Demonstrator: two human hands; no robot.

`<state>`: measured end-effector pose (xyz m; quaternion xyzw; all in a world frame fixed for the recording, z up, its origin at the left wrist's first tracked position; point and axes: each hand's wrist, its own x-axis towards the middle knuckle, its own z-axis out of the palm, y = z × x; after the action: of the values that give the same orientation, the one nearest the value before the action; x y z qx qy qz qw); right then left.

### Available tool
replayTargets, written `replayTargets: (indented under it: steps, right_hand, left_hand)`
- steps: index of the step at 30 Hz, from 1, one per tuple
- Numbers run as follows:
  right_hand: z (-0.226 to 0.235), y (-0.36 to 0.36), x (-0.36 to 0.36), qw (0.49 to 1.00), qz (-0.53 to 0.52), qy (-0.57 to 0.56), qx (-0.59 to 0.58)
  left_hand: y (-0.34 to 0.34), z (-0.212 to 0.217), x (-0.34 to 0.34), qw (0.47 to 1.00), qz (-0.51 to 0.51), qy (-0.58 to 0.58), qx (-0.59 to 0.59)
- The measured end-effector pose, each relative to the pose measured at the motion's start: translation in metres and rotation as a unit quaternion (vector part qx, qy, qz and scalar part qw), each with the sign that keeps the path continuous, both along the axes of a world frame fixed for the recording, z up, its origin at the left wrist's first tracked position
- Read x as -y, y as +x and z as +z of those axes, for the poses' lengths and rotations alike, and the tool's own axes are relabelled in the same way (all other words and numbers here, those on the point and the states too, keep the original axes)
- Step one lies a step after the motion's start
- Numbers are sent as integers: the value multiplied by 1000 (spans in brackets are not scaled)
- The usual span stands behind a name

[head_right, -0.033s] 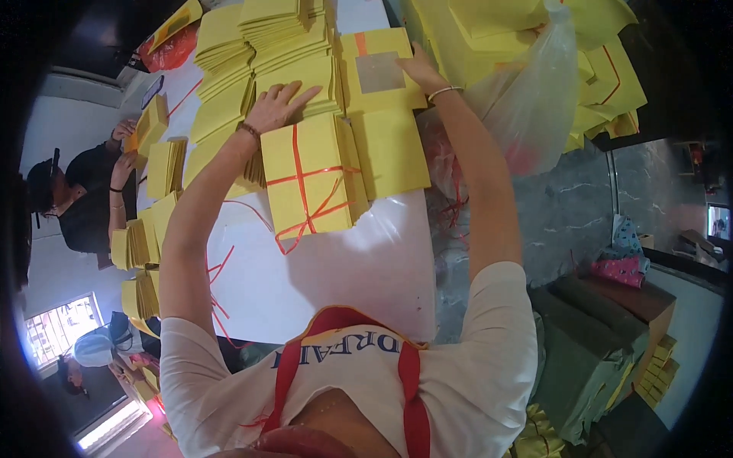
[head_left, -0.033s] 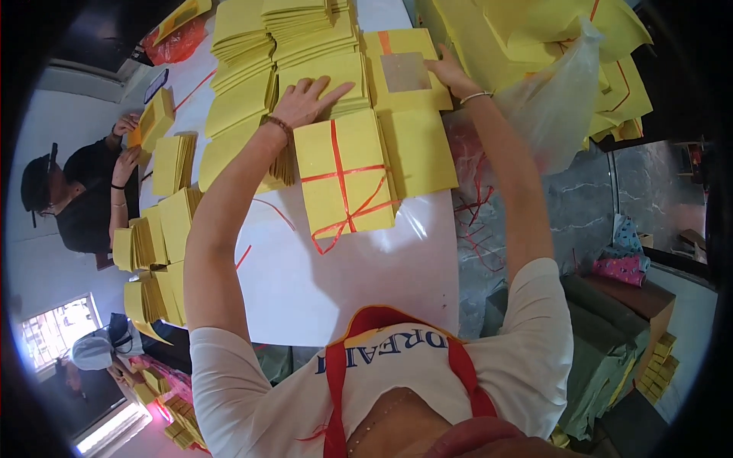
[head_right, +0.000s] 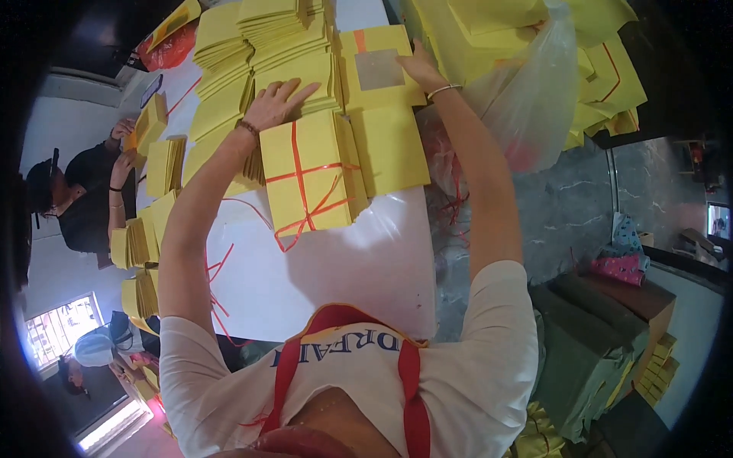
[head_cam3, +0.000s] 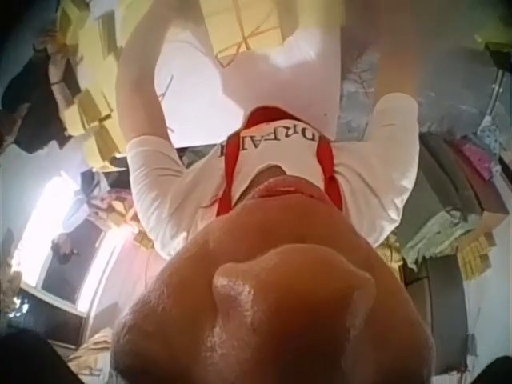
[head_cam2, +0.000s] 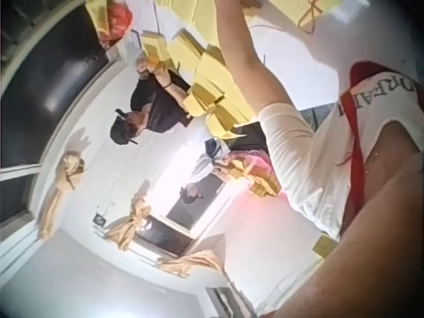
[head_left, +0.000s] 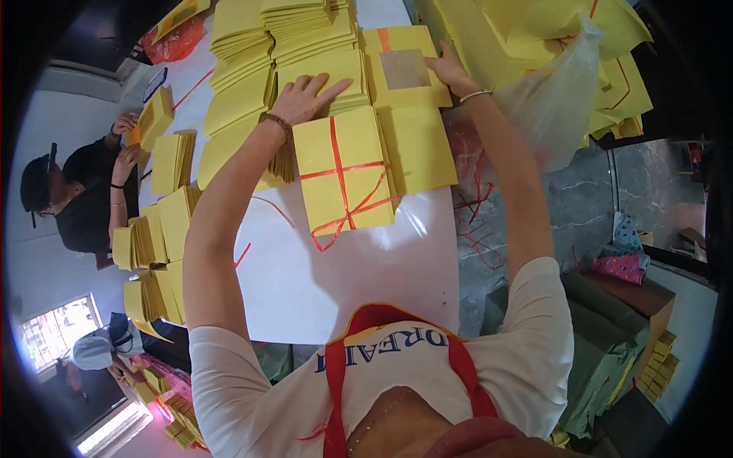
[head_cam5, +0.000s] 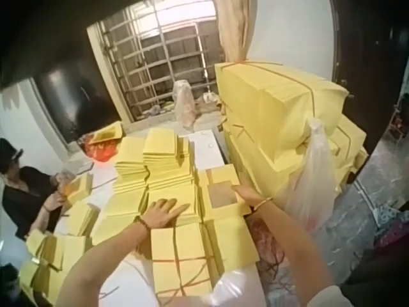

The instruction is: Bundling stacks of yellow paper sheets using red ribbons.

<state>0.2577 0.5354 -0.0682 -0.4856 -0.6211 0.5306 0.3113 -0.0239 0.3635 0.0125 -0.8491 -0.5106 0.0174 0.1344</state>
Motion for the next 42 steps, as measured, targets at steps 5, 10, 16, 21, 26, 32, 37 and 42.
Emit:
replayTargets:
  steps: [5, 10, 16, 21, 26, 32, 37, 42]
  right_hand:
    - [20, 3, 83, 969, -22, 242, 37]
    - [6, 31, 179, 992, -80, 49, 79]
    - [-12, 40, 202, 983, -66, 164, 45]
    - [10, 53, 211, 987, -105, 44, -112]
    - [45, 55, 180, 959, -133, 22, -250]
    - [42, 6, 75, 990, -72, 64, -100]
    - [20, -19, 33, 950, -56, 206, 227]
    - [33, -37, 54, 908, -37, 351, 228]
  left_hand:
    - [-9, -7, 6, 999, 36, -11, -35]
    - [-6, 2, 13, 999, 38, -26, -13]
    - [0, -2, 8, 999, 36, -21, -23]
    - [-3, -4, 10, 999, 43, -20, -11]
    - [-2, 1, 12, 998, 53, -28, -2]
    - [-5, -3, 9, 998, 53, -30, -17]
    - [0, -2, 9, 998, 46, -30, -2]
    - [-3, 9, 14, 994, 70, -81, 4]
